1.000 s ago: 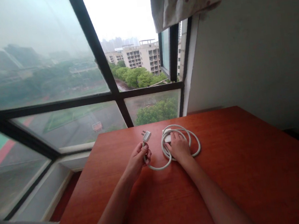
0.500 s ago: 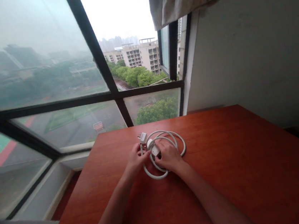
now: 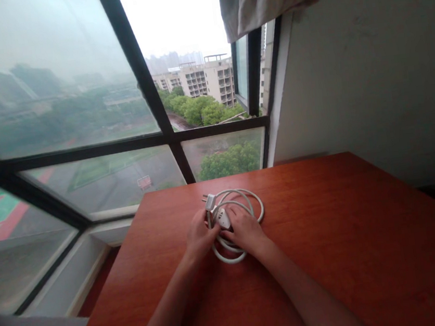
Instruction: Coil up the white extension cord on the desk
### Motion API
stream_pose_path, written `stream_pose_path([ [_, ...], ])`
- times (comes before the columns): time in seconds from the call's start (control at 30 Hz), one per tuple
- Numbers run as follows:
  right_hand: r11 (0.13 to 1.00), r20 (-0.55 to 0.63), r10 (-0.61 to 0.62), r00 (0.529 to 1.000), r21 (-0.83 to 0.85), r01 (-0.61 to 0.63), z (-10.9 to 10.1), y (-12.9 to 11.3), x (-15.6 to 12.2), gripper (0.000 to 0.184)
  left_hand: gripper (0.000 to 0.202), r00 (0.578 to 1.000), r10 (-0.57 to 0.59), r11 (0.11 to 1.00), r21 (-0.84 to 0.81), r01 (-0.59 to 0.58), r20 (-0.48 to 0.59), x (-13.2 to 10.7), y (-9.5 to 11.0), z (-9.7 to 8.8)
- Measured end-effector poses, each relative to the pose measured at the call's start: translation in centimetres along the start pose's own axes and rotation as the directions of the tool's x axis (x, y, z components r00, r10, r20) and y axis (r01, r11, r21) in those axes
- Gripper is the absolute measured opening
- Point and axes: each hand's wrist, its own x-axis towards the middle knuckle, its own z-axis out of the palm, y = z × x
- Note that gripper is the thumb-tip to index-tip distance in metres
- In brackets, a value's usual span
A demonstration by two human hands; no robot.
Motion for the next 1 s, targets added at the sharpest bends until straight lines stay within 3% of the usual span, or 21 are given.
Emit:
stream_pose_path([
  [0.33,0.964,0.026,0.11,0.994,-0.245,-0.1,-1.5,-2.0,-0.1,0.044,0.012,0.998,-0.022,1.0,-0.019,0.021,-0.064,0.6,0.0,-1.1],
  [0.43,0.97,0.024,0.09,0.996,-0.229,-0.083,-1.9,-2.0,-0.2,0.045,0.011,0.998,-0.004,1.0,0.017,0.005,-0.06,0.7,-0.5,-1.3],
  [0.57,0.982,0.01,0.069,0.998,-0.179,-0.066,-2.1,-2.1,-0.4,0.045,0.013,0.999,-0.034,0.997,-0.075,0.031,-0.031,0.9,-1.3,-1.4],
  [0.8,0.977,-0.051,0.076,0.996,-0.197,-0.084,-1.3,-2.9,-0.6,0.05,0.015,0.994,-0.099,0.993,-0.068,0.096,-0.042,1.4,-2.3,-1.7],
  [1.0,0.997,0.008,0.042,0.999,-0.063,-0.042,-2.0,-2.0,-0.6,0.05,0.018,0.988,-0.151,0.942,-0.307,0.134,-0.031,1.8,-2.3,-2.0],
])
